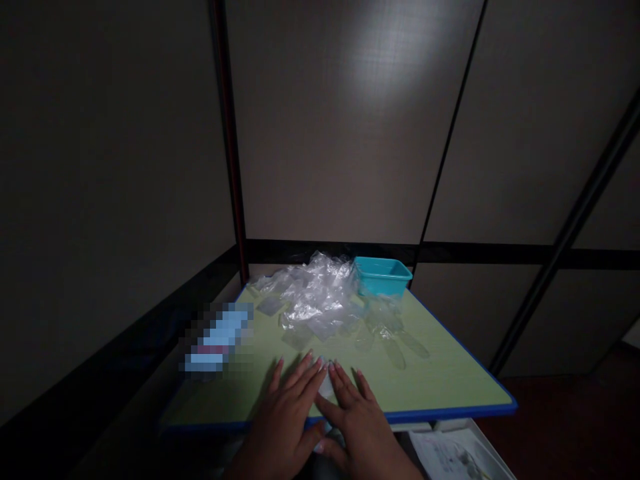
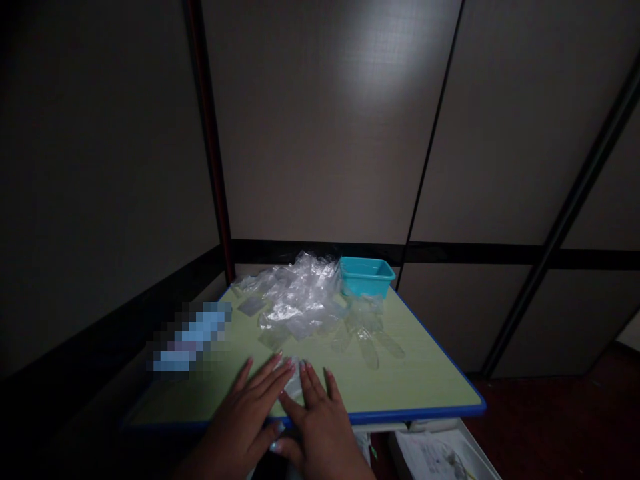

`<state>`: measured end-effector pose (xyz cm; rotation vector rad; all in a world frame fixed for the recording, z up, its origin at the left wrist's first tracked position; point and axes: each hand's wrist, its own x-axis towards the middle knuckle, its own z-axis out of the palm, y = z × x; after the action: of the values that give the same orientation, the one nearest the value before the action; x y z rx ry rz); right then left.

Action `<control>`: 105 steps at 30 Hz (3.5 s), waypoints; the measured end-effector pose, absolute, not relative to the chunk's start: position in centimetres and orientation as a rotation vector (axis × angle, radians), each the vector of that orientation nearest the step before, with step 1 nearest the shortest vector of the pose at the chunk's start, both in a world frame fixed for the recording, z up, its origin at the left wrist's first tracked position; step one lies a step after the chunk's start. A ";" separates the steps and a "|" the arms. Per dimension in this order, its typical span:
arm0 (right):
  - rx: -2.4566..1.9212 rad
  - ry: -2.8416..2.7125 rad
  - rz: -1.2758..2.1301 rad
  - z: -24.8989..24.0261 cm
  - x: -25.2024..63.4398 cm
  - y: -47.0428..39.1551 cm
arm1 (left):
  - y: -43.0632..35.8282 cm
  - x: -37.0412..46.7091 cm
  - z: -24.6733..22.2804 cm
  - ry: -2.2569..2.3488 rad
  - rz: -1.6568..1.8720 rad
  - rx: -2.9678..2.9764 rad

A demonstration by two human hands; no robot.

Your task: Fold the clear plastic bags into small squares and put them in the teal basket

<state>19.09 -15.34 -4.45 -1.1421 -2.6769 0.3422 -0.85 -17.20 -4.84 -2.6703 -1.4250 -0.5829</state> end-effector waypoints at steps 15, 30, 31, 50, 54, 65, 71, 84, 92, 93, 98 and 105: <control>-1.162 -2.643 0.438 -4.6 19.1 -15.2 | -14.8 -0.9 -4.0 -1.519 -0.475 -2.822; -1.142 -2.665 0.399 -5.0 19.3 -15.1 | -14.0 -1.8 -6.4 -1.680 -0.484 -2.549; -1.132 -2.661 0.398 -5.0 19.3 -15.1 | -14.0 -1.8 -6.3 -1.682 -0.480 -2.551; -1.267 -2.552 0.323 -4.2 16.0 -13.8 | -14.2 -1.9 -6.1 -1.742 -0.479 -2.604; -1.281 -2.566 0.303 -4.5 16.1 -13.8 | -14.1 -1.8 -5.9 -1.778 -0.463 -2.618; -1.176 -2.669 0.261 -4.1 17.0 -13.9 | -14.3 -1.9 -5.4 -1.908 -0.362 -2.616; -1.092 -2.758 0.246 -4.0 18.7 -13.7 | -14.4 -2.3 -5.3 -1.912 -0.342 -2.646; -0.925 -2.801 0.274 -3.9 20.7 -14.0 | -14.2 -2.4 -6.3 -1.851 -0.372 -2.583; -1.034 -2.657 0.317 -3.2 18.8 -14.0 | -14.3 -2.3 -6.3 -1.852 -0.381 -2.578; -1.026 -2.664 0.337 -3.2 18.4 -14.0 | -14.3 -2.3 -6.3 -1.854 -0.378 -2.578; -1.059 -2.639 0.373 -3.5 17.3 -13.8 | -14.4 -2.3 -6.1 -1.864 -0.368 -2.588; -1.152 -2.597 0.384 -3.8 17.6 -13.6 | -14.5 -2.2 -5.6 -1.897 -0.356 -2.588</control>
<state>17.63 -13.64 -3.83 -1.1525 -2.5973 0.3839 -2.16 -14.51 -5.65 -2.5883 -1.8967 -0.3559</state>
